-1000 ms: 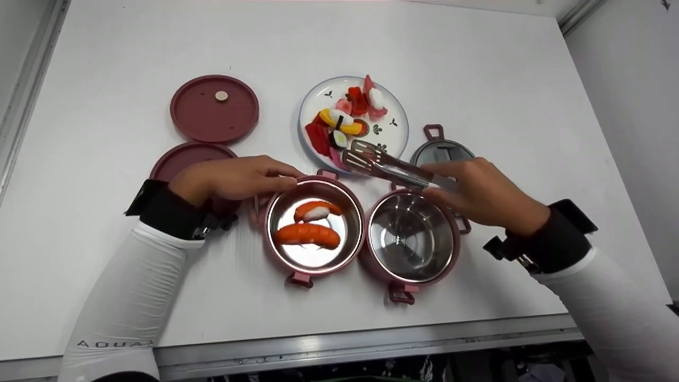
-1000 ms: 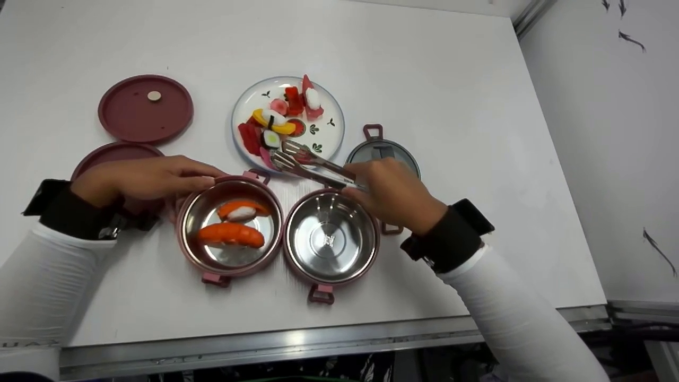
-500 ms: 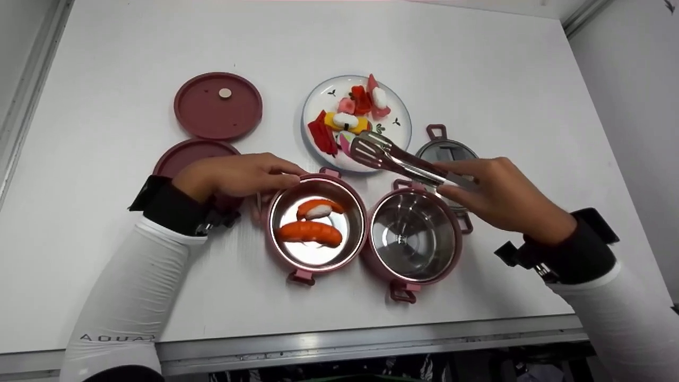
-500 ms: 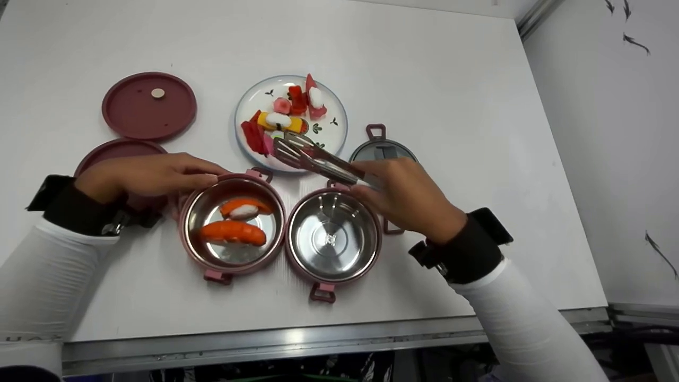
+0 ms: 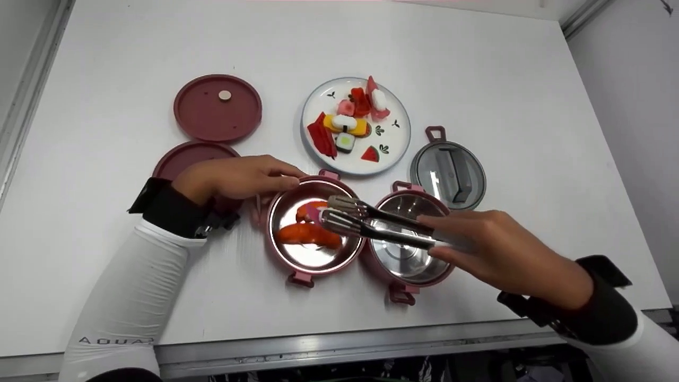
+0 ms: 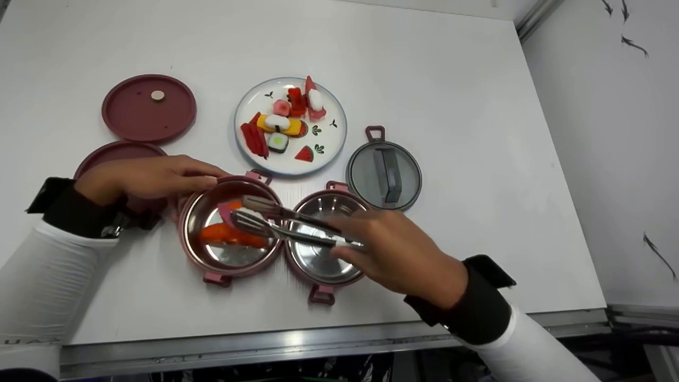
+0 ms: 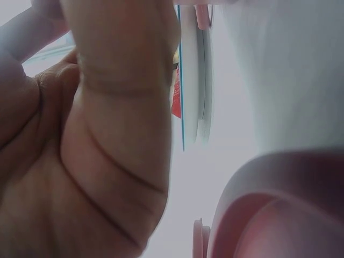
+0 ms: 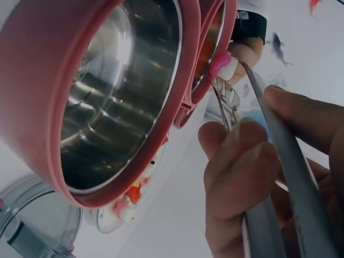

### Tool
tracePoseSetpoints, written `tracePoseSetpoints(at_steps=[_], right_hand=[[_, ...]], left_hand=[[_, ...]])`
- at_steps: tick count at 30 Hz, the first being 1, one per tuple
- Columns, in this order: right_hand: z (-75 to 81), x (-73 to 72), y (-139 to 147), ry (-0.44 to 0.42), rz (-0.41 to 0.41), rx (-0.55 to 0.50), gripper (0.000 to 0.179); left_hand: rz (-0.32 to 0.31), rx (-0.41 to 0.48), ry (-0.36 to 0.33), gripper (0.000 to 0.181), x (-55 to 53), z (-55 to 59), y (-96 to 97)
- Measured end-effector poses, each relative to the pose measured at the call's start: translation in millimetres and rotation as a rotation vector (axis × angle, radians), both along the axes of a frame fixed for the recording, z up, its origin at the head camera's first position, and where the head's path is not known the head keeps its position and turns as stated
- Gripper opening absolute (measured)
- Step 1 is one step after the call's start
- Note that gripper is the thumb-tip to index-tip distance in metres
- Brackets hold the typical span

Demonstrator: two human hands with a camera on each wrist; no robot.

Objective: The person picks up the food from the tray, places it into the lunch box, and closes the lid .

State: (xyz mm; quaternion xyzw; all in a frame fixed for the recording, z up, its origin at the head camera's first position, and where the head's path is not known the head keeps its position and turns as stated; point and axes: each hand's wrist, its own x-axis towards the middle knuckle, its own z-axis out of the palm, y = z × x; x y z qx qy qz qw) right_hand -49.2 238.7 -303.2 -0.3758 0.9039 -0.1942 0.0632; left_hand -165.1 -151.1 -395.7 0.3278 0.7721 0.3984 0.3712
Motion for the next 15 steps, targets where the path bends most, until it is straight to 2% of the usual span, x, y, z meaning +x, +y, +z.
tracePoseSetpoints(at_steps=[3,7,8,12,15], right_hand=[[-3.0,1.6,-2.9,0.008,0.012,0.023,0.039],[-3.7,1.5,-3.0,0.026,0.012,0.028,0.040],[-3.9,1.3,-2.6,0.032,0.012,0.028,0.040],[-3.3,0.4,-0.3,0.060,0.010,0.015,0.041],[-1.0,-0.7,0.8,0.085,0.020,-0.003,0.042]], left_hand=[[0.013,0.003,-0.050,0.038,0.7,-2.2,-0.8],[0.009,0.007,-0.030,0.037,0.4,-4.9,0.0],[0.015,0.005,-0.049,0.037,0.3,-4.5,0.2],[0.011,0.007,-0.037,0.037,-0.6,-2.9,0.9],[0.006,0.004,-0.004,0.037,-0.6,-1.5,1.3]])
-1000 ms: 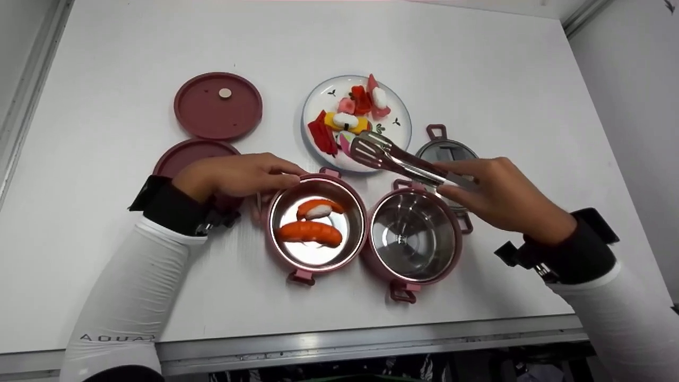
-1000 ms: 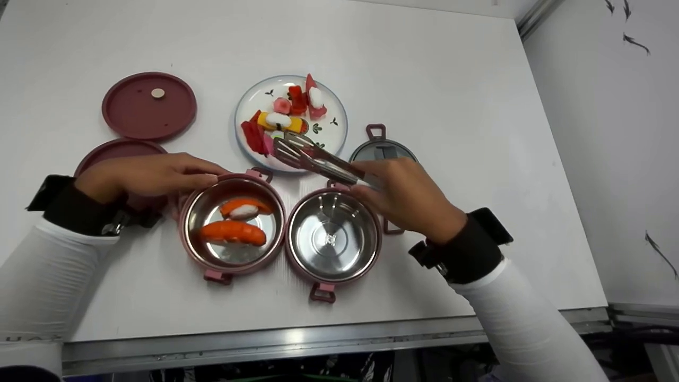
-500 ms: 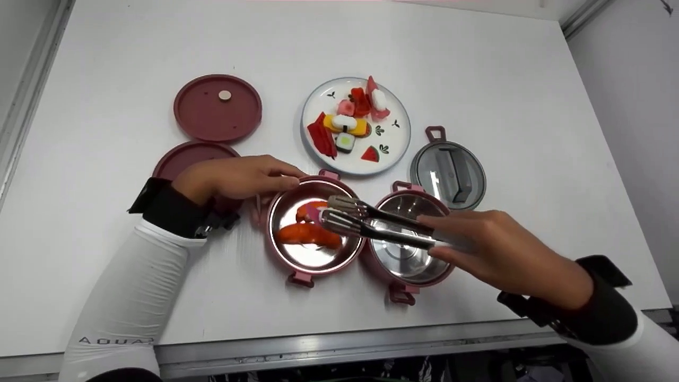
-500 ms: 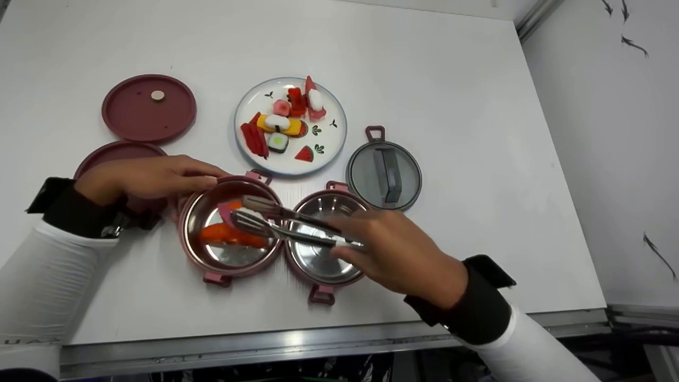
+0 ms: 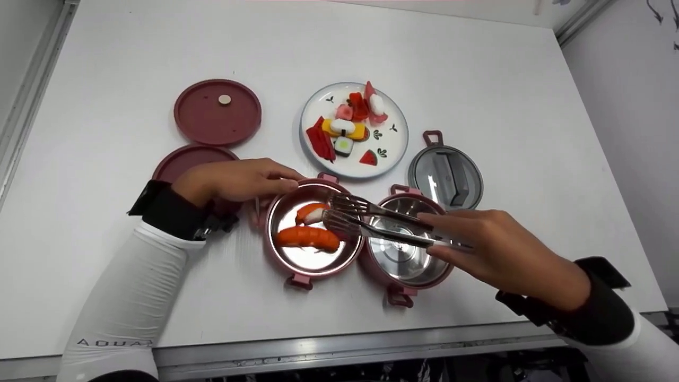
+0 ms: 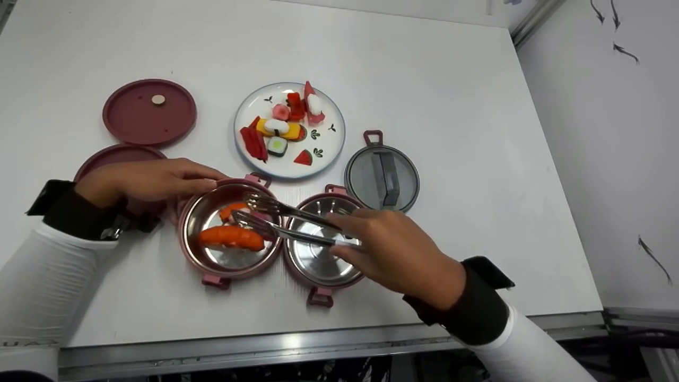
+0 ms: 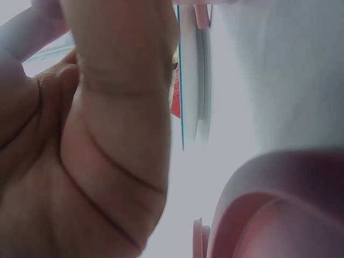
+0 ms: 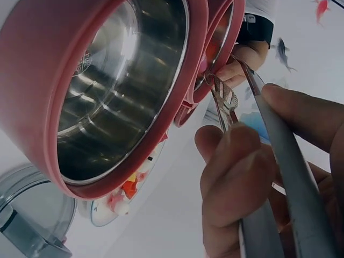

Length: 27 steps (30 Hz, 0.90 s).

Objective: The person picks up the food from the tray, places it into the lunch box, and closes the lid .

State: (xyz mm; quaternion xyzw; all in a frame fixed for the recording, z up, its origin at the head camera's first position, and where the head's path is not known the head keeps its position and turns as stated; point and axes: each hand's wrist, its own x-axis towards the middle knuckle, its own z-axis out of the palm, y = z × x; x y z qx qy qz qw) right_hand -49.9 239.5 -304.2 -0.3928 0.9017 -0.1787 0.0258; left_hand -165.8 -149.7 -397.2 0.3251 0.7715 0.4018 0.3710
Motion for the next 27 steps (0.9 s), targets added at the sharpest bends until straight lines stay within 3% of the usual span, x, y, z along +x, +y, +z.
tracePoseSetpoints(at_steps=[2,4,7,9,11,14,16,23,27], right_hand=[[2.6,-1.3,0.3,0.011,-0.001,-0.013,0.044],[4.7,-4.0,0.8,0.028,-0.014,-0.026,0.045],[5.3,-11.6,1.5,0.065,-0.070,-0.031,0.046],[3.1,-19.6,2.1,0.085,-0.121,-0.016,0.046],[-1.2,-29.3,3.1,0.106,-0.170,0.007,0.047],[-9.7,-44.4,6.1,0.130,-0.215,0.047,0.048],[-14.9,-53.3,7.4,0.131,-0.226,0.069,0.048],[-29.2,-69.9,3.2,0.091,-0.238,0.105,0.047],[-33.6,-76.0,-3.6,0.083,-0.248,0.117,0.046]], left_hand=[[-0.005,-0.004,0.021,0.038,-0.1,0.4,0.1],[0.001,0.000,-0.014,0.038,0.0,0.0,0.1],[0.001,0.005,-0.013,0.038,-0.3,-1.6,0.1],[0.012,0.003,-0.042,0.038,-0.2,-2.4,-0.3],[0.000,0.000,0.000,0.038,-0.5,-2.6,0.6],[-0.014,0.014,0.011,0.038,-1.2,-3.0,4.2],[-0.027,0.017,0.034,0.038,-1.6,-3.3,7.0],[-0.015,0.001,0.007,0.038,0.0,-3.6,5.8],[-0.013,-0.010,0.057,0.037,0.8,-0.7,1.3]])
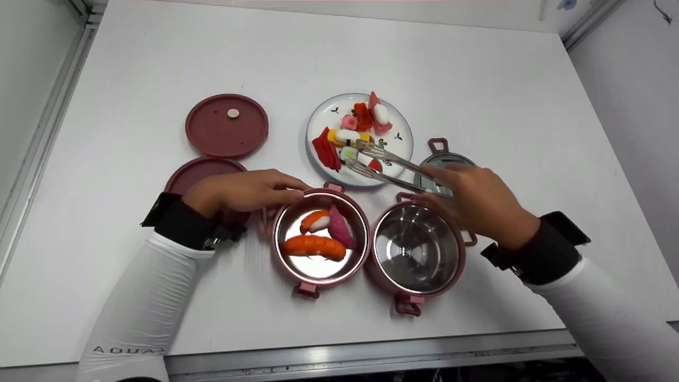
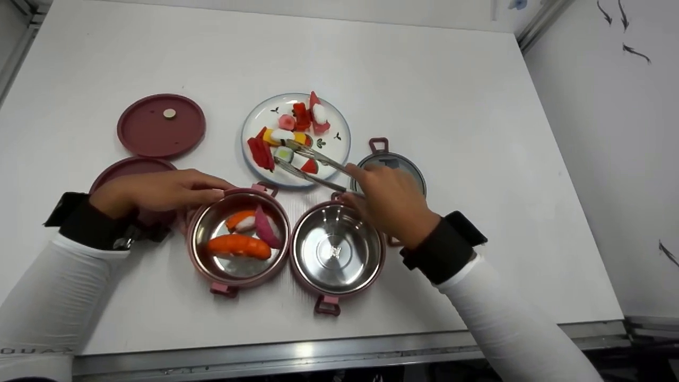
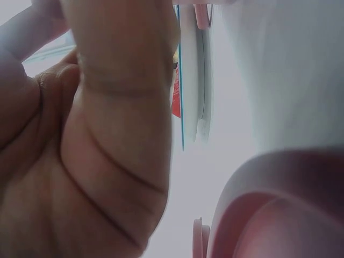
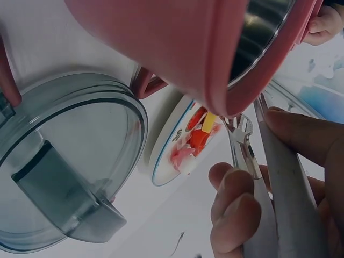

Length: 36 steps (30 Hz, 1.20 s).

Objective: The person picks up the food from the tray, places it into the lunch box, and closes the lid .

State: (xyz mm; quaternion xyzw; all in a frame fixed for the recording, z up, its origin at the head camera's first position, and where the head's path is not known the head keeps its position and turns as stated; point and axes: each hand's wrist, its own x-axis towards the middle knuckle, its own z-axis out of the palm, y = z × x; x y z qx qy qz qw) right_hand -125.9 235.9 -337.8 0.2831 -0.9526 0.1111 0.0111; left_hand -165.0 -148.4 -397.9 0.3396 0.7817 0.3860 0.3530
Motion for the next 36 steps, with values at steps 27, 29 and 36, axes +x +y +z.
tracePoseSetpoints(at_steps=[27,29,36], right_hand=[[-4.5,-9.9,0.6,-0.035,0.050,-0.086,0.041],[1.4,-4.5,3.7,-0.012,0.048,-0.100,0.042],[22.2,37.0,8.2,0.019,0.125,-0.171,0.050]], left_hand=[[0.024,0.011,-0.078,0.038,0.6,-0.8,-3.6],[0.022,0.012,-0.064,0.038,0.1,0.3,-2.7],[0.019,0.016,-0.082,0.037,2.1,1.2,-0.8]])
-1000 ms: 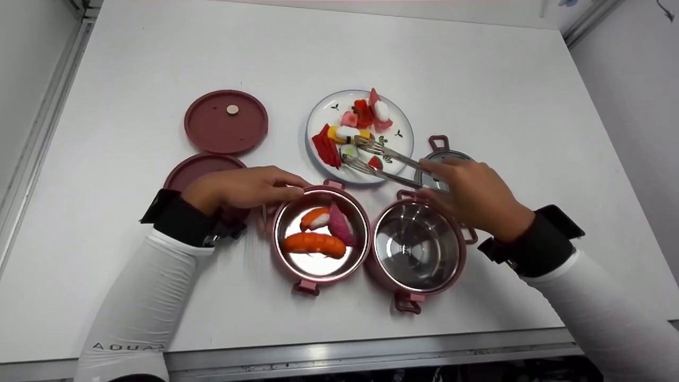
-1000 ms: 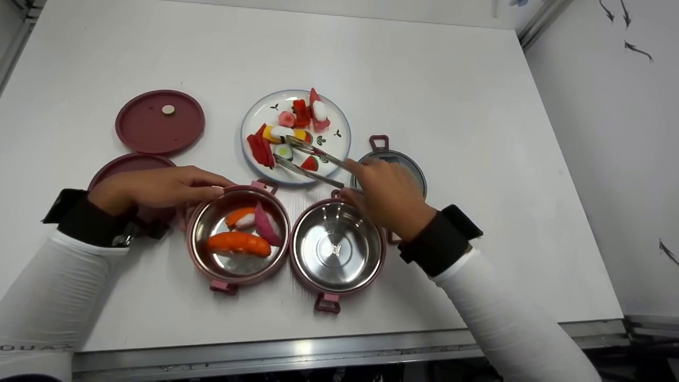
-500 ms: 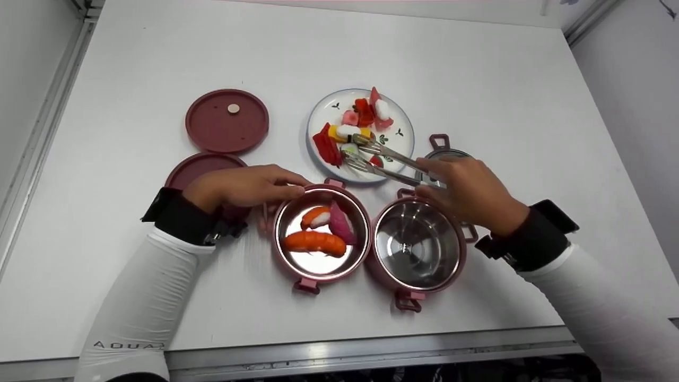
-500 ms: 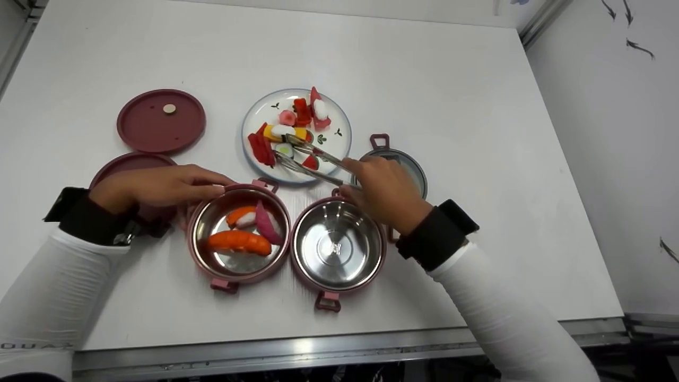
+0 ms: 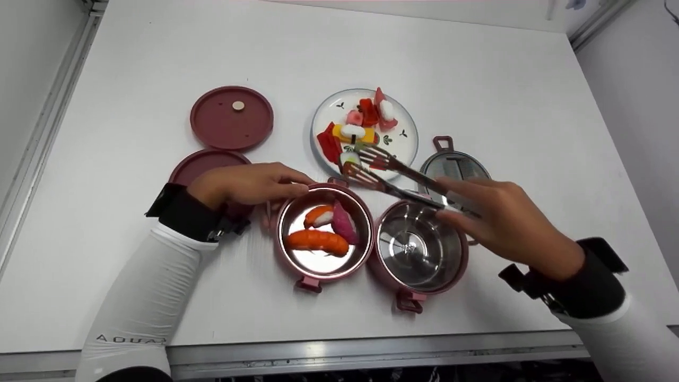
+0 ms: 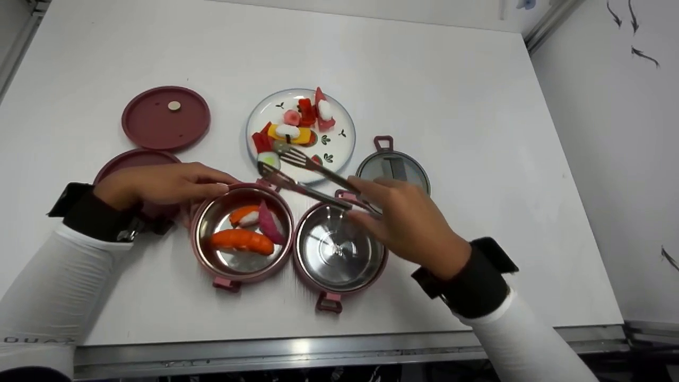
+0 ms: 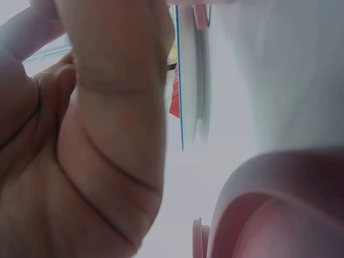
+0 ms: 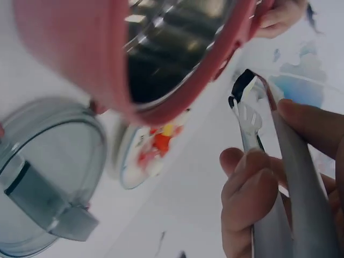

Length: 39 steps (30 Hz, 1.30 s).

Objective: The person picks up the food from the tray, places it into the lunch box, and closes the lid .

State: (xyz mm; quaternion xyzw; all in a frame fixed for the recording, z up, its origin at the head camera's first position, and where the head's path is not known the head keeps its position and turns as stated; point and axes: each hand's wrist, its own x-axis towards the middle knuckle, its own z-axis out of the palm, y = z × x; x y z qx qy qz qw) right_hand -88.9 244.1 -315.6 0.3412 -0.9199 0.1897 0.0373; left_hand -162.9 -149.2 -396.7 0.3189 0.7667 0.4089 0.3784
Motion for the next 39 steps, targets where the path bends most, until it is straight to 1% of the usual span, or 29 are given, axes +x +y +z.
tracePoseSetpoints(at_steps=[1,2,3,5,6,7,10,11,13,14,15,17,18,20,22,24,26,27,29,30,31,32,33,35,36,37,39], right_hand=[[1.3,6.9,-0.2,-0.001,0.023,-0.011,0.052],[2.2,13.2,-0.6,0.003,0.050,-0.021,0.053],[2.6,19.1,-1.2,0.006,0.075,-0.027,0.054],[2.7,29.2,-3.3,-0.001,0.122,-0.031,0.056],[2.5,33.6,-4.2,-0.009,0.141,-0.028,0.056],[2.0,37.4,-5.1,-0.022,0.153,-0.024,0.056],[-0.3,46.5,-6.8,-0.048,0.173,0.003,0.053],[-1.2,48.7,-7.1,-0.052,0.177,0.011,0.053],[-3.3,52.2,-6.8,-0.060,0.183,0.023,0.051],[-4.2,53.7,-6.5,-0.062,0.186,0.029,0.051],[-4.9,54.8,-6.2,-0.065,0.187,0.031,0.051],[-6.0,56.3,-5.4,-0.075,0.185,0.036,0.050],[-6.2,56.7,-5.0,-0.078,0.183,0.039,0.050],[-6.5,56.6,-4.7,-0.079,0.177,0.042,0.049],[-6.2,56.0,-4.5,-0.078,0.172,0.044,0.050],[-5.6,55.3,-4.1,-0.073,0.169,0.042,0.050],[-4.7,54.5,-3.7,-0.073,0.169,0.032,0.050],[-4.2,54.0,-3.4,-0.069,0.170,0.024,0.050],[-2.6,52.4,-2.9,-0.061,0.169,0.006,0.050],[-1.5,51.1,-2.8,-0.051,0.168,-0.002,0.050],[0.0,49.1,-2.7,-0.042,0.166,-0.014,0.051],[1.7,46.4,-2.5,-0.029,0.163,-0.025,0.052],[3.4,42.8,-2.6,-0.013,0.157,-0.029,0.053],[6.5,32.7,-2.8,0.022,0.136,-0.033,0.055],[7.3,26.1,-3.1,0.033,0.118,-0.031,0.055],[7.6,18.5,-3.6,0.041,0.099,-0.029,0.055],[5.6,1.5,-5.2,0.051,0.050,-0.008,0.053]], left_hand=[[0.000,0.000,-0.003,0.037,-0.1,-0.1,0.3],[-0.004,0.002,0.011,0.037,-0.1,-0.7,0.7],[-0.008,0.003,0.032,0.037,-0.2,-1.2,0.8],[-0.022,0.007,0.106,0.036,-0.8,-2.0,0.7],[-0.024,0.009,0.103,0.036,-1.1,-2.1,0.4],[-0.023,0.008,0.085,0.036,-1.5,-2.3,-0.2],[-0.019,0.002,0.073,0.037,-2.9,-1.7,-0.2],[-0.013,0.001,0.044,0.037,-3.4,-1.5,-0.2],[-0.006,-0.002,0.019,0.037,-4.3,-0.9,0.0],[-0.008,-0.005,0.034,0.037,-4.9,-0.4,0.4],[-0.009,-0.007,0.035,0.037,-5.3,-0.2,0.6],[-0.005,-0.005,-0.001,0.038,-6.1,0.0,0.6],[-0.010,-0.002,0.007,0.038,-6.5,0.3,0.7],[-0.007,-0.004,-0.003,0.038,-6.8,1.3,0.9],[0.004,-0.002,-0.062,0.038,-6.6,2.1,1.0],[0.005,-0.011,-0.070,0.038,-6.7,2.7,1.8],[-0.005,-0.025,-0.032,0.038,-6.8,3.0,3.0],[-0.006,-0.029,-0.031,0.037,-7.0,2.9,3.3],[-0.015,-0.030,0.000,0.037,-7.2,2.3,3.5],[-0.020,-0.031,0.005,0.037,-7.1,2.4,3.7],[-0.030,-0.029,0.037,0.038,-7.1,1.7,3.6],[-0.030,-0.025,0.036,0.037,-6.8,1.5,3.4],[-0.027,-0.019,0.021,0.037,-6.4,1.0,2.9],[-0.025,-0.011,0.042,0.037,-5.6,0.1,2.0],[-0.026,-0.012,0.058,0.037,-4.9,-0.4,1.5],[-0.021,-0.005,0.057,0.037,-4.2,-1.0,0.7],[-0.009,0.003,0.031,0.037,-2.5,-2.0,-0.9]])
